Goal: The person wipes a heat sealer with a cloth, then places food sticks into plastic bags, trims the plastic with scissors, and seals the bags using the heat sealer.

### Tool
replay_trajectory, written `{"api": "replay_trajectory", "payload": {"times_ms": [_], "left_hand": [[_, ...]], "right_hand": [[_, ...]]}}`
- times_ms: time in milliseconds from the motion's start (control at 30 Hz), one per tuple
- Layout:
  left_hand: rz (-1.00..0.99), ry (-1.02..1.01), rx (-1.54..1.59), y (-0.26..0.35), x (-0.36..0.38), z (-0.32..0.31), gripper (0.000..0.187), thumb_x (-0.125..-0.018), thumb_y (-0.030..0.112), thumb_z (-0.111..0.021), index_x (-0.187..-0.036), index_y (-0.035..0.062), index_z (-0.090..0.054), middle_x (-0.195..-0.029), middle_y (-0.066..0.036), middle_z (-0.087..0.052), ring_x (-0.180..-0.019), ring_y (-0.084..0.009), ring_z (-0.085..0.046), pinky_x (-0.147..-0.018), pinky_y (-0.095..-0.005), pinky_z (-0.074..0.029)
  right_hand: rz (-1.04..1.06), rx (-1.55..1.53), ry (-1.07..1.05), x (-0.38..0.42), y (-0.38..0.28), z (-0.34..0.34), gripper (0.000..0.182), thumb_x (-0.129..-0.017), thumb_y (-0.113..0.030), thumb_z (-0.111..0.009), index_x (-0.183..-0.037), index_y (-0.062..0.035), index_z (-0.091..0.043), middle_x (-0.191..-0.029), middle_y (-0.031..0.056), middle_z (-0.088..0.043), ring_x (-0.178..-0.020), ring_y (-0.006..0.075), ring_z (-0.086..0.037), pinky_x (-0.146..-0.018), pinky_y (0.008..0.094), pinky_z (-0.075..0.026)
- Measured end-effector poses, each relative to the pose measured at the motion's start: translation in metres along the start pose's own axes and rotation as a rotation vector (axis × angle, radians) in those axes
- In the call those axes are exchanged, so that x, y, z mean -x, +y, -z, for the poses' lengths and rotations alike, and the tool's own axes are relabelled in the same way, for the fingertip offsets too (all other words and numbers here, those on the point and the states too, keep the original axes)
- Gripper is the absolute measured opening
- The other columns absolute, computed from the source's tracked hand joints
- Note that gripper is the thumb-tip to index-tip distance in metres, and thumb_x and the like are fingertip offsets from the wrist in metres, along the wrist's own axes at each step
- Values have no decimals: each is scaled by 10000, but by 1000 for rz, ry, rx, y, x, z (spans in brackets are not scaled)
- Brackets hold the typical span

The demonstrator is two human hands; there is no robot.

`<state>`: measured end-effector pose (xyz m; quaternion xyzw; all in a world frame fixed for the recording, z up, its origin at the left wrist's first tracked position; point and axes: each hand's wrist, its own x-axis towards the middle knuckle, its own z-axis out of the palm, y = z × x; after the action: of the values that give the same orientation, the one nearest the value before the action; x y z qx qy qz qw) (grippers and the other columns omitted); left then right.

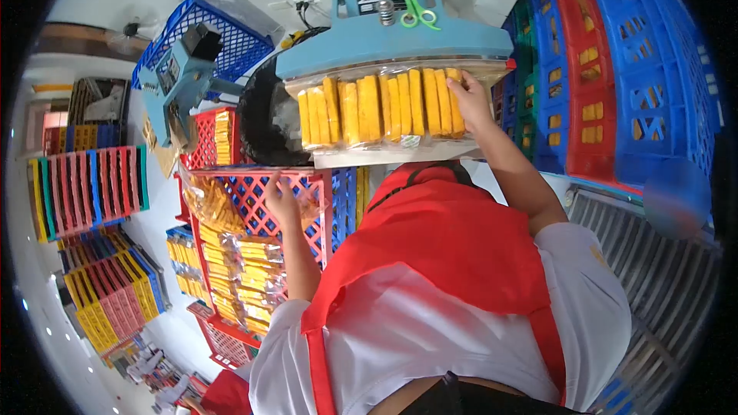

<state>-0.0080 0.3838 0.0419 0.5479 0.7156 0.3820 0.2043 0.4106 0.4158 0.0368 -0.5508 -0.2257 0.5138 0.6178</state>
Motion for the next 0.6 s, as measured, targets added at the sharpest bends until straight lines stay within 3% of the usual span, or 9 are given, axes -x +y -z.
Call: {"api": "replay_trajectory", "payload": {"times_ms": [67, 133, 200, 233, 267, 333, 400, 467, 600], "left_hand": [[98, 75, 15, -3, 16, 27, 235, -771, 74, -543, -981, -29, -566, -958, -151, -582, -899, -234, -550, -805, -302, -409], [133, -15, -348, -78, 32, 45, 289, -762, 126, -558, -1009, -25, -557, -993, -185, -570, -937, -282, -542, -825, -333, -409], [118, -215, -733, -156, 66, 55, 550, -690, 283, -607, -1139, 1, -464, -961, -226, -569, -919, -348, -543, -821, -404, -415], [366, -440, -751, -145, 77, 56, 572, -680, 282, -581, -1158, 7, -433, -935, -246, -567, -893, -365, -551, -785, -421, -428], [392, -579, -632, -148, 89, 57, 531, -691, 245, -542, -1169, 46, -420, -931, -255, -561, -873, -387, -550, -745, -440, -436], [410, -641, -530, -106, 104, 51, 558, -697, 179, -523, -1227, 133, -357, -910, -252, -565, -836, -401, -549, -717, -455, -440], [229, -406, -486, -147, 125, 34, 594, -714, 142, -535, -1269, 137, -323, -1132, -247, -456, -937, -385, -511, -758, -428, -436], [288, -186, -533, -116, 123, 25, 622, -707, 163, -579, -1275, 150, -326, -1247, -219, -354, -1030, -390, -450, -812, -424, -408], [83, 13, -612, -112, 111, 7, 641, -698, 196, -614, -1272, 142, -333, -1269, -198, -334, -1079, -391, -401, -863, -437, -366]], "right_hand": [[35, 64, 39, -4, 4, 5, 436, -777, -139, -592, -1139, 45, -432, -958, 110, -568, -834, 154, -544, -718, 265, -435], [10, 54, 7, -11, 9, 16, 402, -781, -154, -588, -1117, 24, -456, -955, 97, -570, -829, 154, -548, -717, 272, -439], [-46, 207, -16, -11, 4, 16, 350, -792, -181, -575, -1090, -18, -489, -949, 75, -572, -829, 159, -552, -724, 287, -448], [-68, 125, 24, -8, 2, 12, 335, -804, -183, -563, -1084, -14, -492, -955, 78, -571, -825, 162, -556, -729, 294, -451], [-84, 26, -54, -5, -1, 13, 287, -826, -205, -544, -1039, -17, -511, -981, 66, -565, -863, 149, -555, -751, 283, -454], [-44, 16, -30, -1, -1, 17, 377, -840, -244, -519, -1116, 5, -458, -1072, 90, -523, -967, 158, -507, -845, 289, -398], [-9, 29, -3, 1, -2, 25, 405, -843, -257, -512, -1137, 11, -443, -1094, 96, -512, -995, 162, -491, -865, 292, -379], [-58, 54, 19, 4, -4, 39, 469, -831, -291, -526, -1132, 53, -421, -1092, 96, -499, -1015, 188, -472, -868, 315, -360], [47, 218, 280, 23, -33, 37, 442, -825, -297, -533, -1108, 32, -447, -1021, 72, -517, -955, 180, -487, -816, 315, -380]]}}
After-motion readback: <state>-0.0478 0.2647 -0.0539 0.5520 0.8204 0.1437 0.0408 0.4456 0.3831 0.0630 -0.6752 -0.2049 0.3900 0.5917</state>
